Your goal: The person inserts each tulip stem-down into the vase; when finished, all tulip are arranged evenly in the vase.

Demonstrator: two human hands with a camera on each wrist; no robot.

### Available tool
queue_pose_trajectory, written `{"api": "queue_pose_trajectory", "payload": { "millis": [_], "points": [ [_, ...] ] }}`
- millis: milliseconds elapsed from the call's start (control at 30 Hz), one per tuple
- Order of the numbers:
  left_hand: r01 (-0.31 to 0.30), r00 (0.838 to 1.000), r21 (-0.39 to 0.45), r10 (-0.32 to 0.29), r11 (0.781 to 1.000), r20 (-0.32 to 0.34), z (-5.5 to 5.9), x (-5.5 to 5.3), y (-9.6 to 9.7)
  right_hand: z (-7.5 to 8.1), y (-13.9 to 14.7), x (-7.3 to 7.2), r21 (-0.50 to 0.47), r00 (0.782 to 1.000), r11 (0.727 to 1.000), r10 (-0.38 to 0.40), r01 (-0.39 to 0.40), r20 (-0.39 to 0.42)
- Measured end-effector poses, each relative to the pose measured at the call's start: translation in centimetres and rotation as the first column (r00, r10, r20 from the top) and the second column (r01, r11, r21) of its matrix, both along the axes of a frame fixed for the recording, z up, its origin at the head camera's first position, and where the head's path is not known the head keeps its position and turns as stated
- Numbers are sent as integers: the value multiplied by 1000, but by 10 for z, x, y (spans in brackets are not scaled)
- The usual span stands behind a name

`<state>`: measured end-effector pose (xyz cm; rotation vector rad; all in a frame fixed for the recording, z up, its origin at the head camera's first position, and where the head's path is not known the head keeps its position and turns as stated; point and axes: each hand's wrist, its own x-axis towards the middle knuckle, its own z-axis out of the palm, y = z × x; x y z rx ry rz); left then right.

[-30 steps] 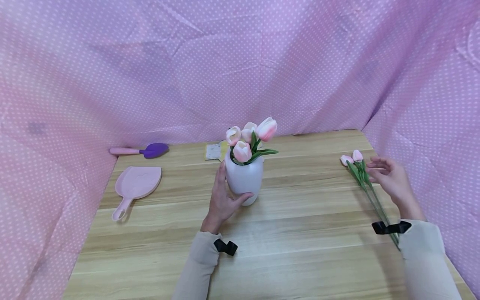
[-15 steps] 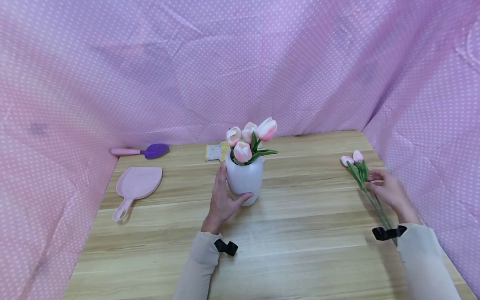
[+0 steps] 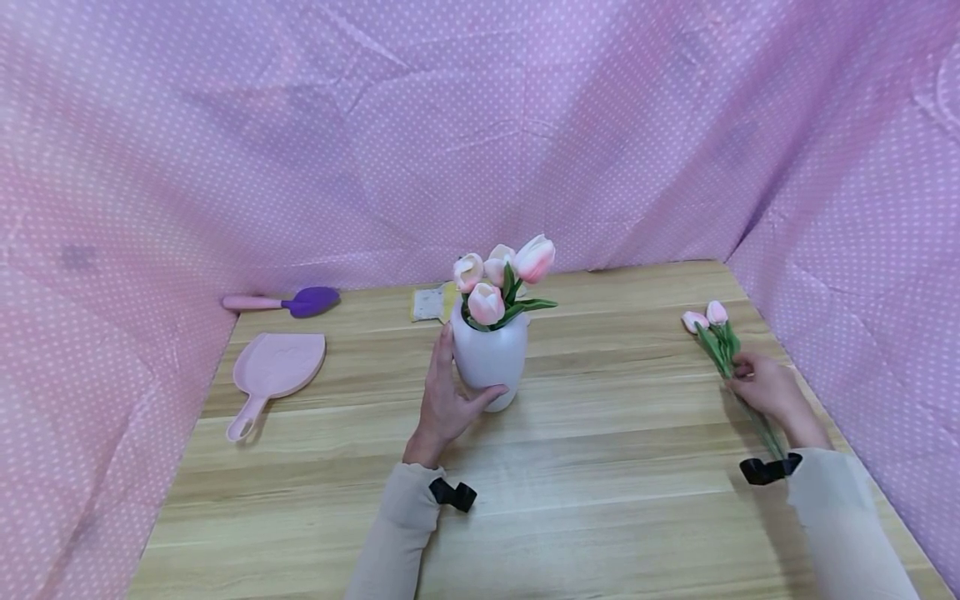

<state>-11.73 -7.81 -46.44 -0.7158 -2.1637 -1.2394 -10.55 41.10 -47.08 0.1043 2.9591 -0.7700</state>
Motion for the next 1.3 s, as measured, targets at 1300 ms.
{"api": "queue_pose_trajectory", "payload": {
  "millis": [1300],
  "points": [
    [12, 1000, 5, -11, 1000, -8, -1, -1, -1, 2, -1, -2, -392, 926, 913, 48, 112, 375]
  ]
}}
